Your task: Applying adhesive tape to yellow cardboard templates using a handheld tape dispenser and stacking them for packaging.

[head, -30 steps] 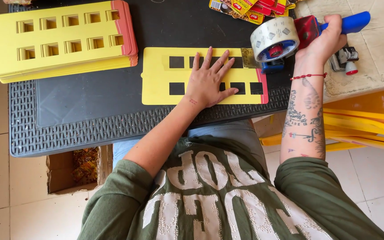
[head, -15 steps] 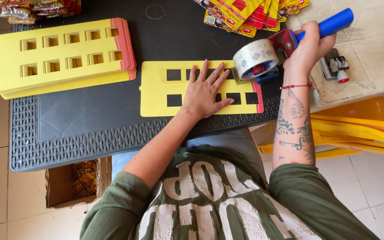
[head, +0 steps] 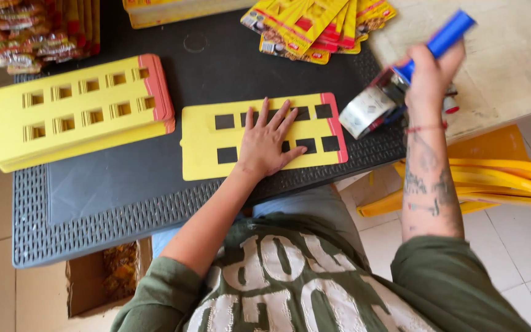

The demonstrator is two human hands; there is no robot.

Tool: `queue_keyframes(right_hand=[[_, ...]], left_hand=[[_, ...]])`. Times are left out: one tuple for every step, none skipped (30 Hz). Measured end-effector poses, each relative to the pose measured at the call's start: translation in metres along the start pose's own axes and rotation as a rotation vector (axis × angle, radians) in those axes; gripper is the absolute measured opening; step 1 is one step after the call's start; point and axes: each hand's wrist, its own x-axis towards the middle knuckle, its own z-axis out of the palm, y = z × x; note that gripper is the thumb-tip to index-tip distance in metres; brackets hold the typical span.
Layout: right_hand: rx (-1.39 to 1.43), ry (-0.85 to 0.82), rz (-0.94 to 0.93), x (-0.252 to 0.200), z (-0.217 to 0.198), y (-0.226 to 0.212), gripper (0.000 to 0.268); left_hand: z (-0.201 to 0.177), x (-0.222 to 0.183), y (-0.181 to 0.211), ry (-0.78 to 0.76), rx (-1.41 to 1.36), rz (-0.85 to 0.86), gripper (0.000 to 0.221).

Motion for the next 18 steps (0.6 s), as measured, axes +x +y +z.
queue_keyframes(right_hand=[[0.079,0.081,0.079,-0.006,-0.009,-0.013,0.039],[0.139,0.170,0.171,-0.019,-0.029,-0.026,0.040],[0.123,0.182,0.175,-0.035,-0.051,-0.034,0.040],[0.303,0.249,0.189,-0.040,-0.060,-0.042,0.035],[0.483,0.315,0.202,-0.047,-0.068,-0.051,0.031],[0.486,0.315,0.204,-0.061,-0.067,-0.067,0.031],[0.569,0.281,0.304,-0.077,-0.066,-0.083,0.019],[0.656,0.248,0.401,-0.092,-0.065,-0.098,0.016],[0.661,0.251,0.401,-0.102,-0.061,-0.099,0.016],[0.692,0.198,0.446,-0.111,-0.056,-0.101,0.015],[0.722,0.143,0.490,-0.121,-0.051,-0.103,0.015],[0.723,0.147,0.495,-0.132,-0.047,-0.103,0.015],[0.757,0.066,0.571,-0.143,-0.044,-0.103,0.015],[0.792,-0.016,0.640,-0.153,-0.039,-0.104,0.015],[0.796,-0.013,0.640,-0.158,-0.035,-0.105,0.015],[0.830,-0.103,0.712,-0.163,-0.031,-0.105,0.016],[0.862,-0.194,0.784,-0.167,-0.026,-0.105,0.018],[0.862,-0.196,0.788,-0.166,-0.026,-0.107,0.018]], left_hand=[[0.002,0.003,-0.004,0.050,-0.011,0.005,0.092],[0.010,-0.001,0.000,0.081,-0.038,0.013,0.092],[0.008,-0.009,0.006,0.069,-0.051,0.023,0.092],[0.001,-0.008,0.004,0.069,-0.126,0.016,0.092],[-0.008,-0.008,0.001,0.069,-0.202,0.010,0.094],[-0.017,-0.013,0.005,0.068,-0.199,0.009,0.094],[-0.027,-0.017,0.009,0.183,-0.516,0.013,0.081],[-0.037,-0.021,0.011,0.298,-0.830,0.021,0.070],[-0.028,-0.024,0.023,0.296,-0.825,0.024,0.070],[-0.021,-0.026,0.033,0.202,-1.199,0.020,0.074],[-0.014,-0.027,0.042,0.093,-1.570,0.014,0.079],[-0.021,-0.034,0.054,0.088,-1.568,0.009,0.079],[-0.029,-0.041,0.065,0.025,-1.855,-0.021,0.076],[-0.037,-0.046,0.075,-0.043,-2.139,-0.049,0.074],[-0.024,-0.049,0.074,-0.047,-2.136,-0.049,0.074],[-0.010,-0.051,0.074,-0.025,-2.180,-0.145,0.053],[0.003,-0.054,0.072,-0.001,-2.221,-0.243,0.034],[-0.002,-0.055,0.071,0.003,-2.221,-0.248,0.034]])
